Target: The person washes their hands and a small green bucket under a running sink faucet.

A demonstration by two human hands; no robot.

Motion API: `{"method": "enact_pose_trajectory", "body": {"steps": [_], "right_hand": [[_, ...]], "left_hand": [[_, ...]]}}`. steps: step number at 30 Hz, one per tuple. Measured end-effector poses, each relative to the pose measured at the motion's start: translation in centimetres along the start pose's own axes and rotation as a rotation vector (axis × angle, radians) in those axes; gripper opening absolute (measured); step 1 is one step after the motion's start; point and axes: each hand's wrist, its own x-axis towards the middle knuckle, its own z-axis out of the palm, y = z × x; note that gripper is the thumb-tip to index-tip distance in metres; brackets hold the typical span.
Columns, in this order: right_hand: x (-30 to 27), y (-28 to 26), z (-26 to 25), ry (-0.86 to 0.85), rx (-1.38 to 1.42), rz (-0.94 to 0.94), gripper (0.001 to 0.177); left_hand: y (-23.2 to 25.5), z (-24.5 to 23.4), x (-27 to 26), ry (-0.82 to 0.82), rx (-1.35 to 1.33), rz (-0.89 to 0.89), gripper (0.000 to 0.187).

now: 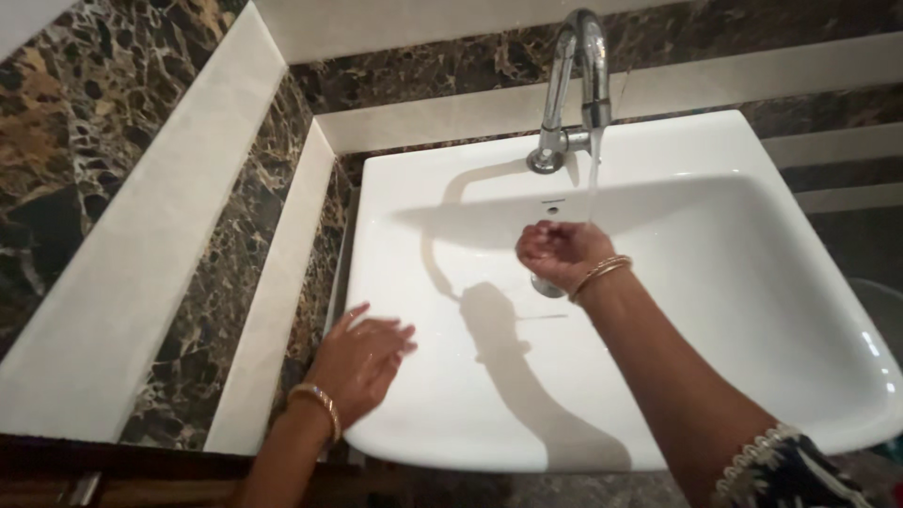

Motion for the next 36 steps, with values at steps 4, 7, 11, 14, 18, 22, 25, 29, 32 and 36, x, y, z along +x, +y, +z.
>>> {"method": "enact_pose_trajectory", "body": {"steps": [4, 7, 11, 14, 18, 22, 25, 29, 32, 36], "right_hand": [[-4.3, -2.6, 0.2, -0.109, 0.043, 0.132, 0.019], [-7.0, -3.7, 0.2, -0.392, -0.183, 0.34, 0.017], [-10.9, -4.9, -1.2, -0.214, -0.411, 0.712, 0.019], [-13.0, -3.8, -2.4, -0.297, -1.778, 0.568, 0.022], [-12.1, -2.8, -0.8, -0.696, -2.418, 0.162, 0.034], [-10.0, -3.9, 1.3, -0.355, -2.012, 0.024, 0.025], [-7.9, -5.0, 2.5, -0.261, -1.852, -0.014, 0.021], [-6.5, -5.8, 3.9, -0.263, -1.98, -0.086, 0.02], [-5.4, -6.6, 4.5, -0.252, -2.17, -0.086, 0.02], [-1.8, -7.3, 3.4, -0.154, -1.936, 0.08, 0.038]], "left_hand": [[4.6, 3.6, -3.9, 0.01, -0.269, 0.033, 0.037], [11.6, 8.1, -4.5, 0.421, -0.166, -0.019, 0.029], [22.5, 11.1, 1.4, 0.495, -0.132, 0.118, 0.037], [31.1, 10.2, 6.8, 0.041, -0.194, 0.134, 0.046], [34.0, 7.9, 11.4, -0.143, -0.557, 0.217, 0.062], [28.5, 7.4, 12.1, -0.45, -0.351, 0.054, 0.071], [20.9, 7.4, 10.5, -0.417, -0.056, -0.09, 0.078], [11.2, 3.6, 6.6, -0.308, 0.262, -0.395, 0.095], [9.5, 1.4, 9.7, -0.193, 0.495, -0.449, 0.096], [12.8, 2.5, 16.8, -0.123, 0.369, -0.649, 0.098]]}}
